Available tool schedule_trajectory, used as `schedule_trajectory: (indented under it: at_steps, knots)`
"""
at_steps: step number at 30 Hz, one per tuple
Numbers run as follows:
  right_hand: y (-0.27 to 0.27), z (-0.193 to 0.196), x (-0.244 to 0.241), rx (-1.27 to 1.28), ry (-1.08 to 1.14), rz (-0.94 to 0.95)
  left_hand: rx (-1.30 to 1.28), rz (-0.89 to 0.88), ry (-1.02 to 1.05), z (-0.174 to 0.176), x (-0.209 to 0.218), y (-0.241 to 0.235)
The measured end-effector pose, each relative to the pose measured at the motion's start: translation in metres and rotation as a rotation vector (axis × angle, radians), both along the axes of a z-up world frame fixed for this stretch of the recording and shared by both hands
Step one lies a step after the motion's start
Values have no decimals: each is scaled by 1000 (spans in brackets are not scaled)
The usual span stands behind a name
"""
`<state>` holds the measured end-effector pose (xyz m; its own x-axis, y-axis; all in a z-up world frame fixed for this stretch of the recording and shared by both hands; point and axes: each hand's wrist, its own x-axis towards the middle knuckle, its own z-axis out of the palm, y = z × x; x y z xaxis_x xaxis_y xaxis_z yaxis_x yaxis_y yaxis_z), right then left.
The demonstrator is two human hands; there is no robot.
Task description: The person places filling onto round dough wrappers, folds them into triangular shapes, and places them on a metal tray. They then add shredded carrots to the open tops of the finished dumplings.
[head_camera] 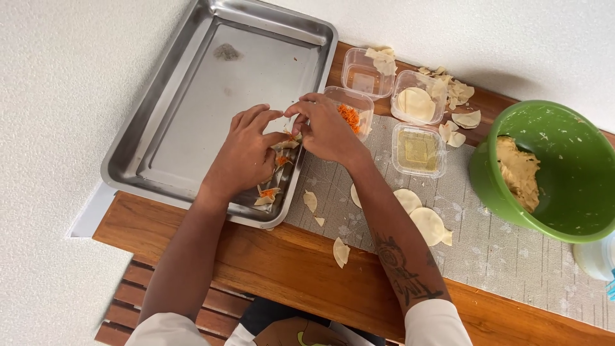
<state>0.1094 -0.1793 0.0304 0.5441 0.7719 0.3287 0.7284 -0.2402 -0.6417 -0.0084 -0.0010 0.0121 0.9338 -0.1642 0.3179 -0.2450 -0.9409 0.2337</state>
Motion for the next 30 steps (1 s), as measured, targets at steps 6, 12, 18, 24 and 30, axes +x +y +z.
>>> schedule_trajectory:
  at_steps: [6, 12, 18, 24, 30]
  knots:
    - [1, -3, 4, -68, -63, -7, -8, 4, -6, -5, 2, 1]
    - [5, -22, 12, -102, -138, -28, 15, 3, 5, 0, 0, -1]
    - [3, -15, 8, -57, -157, -40, -16, -1, -32, 6, -3, 0]
    - [-26, 30, 3, 147, -154, -102, -65, 9, -50, 15, -4, 3]
    - [-83, 22, -16, 199, -160, -224, -371, -121, -352, 27, -5, -38]
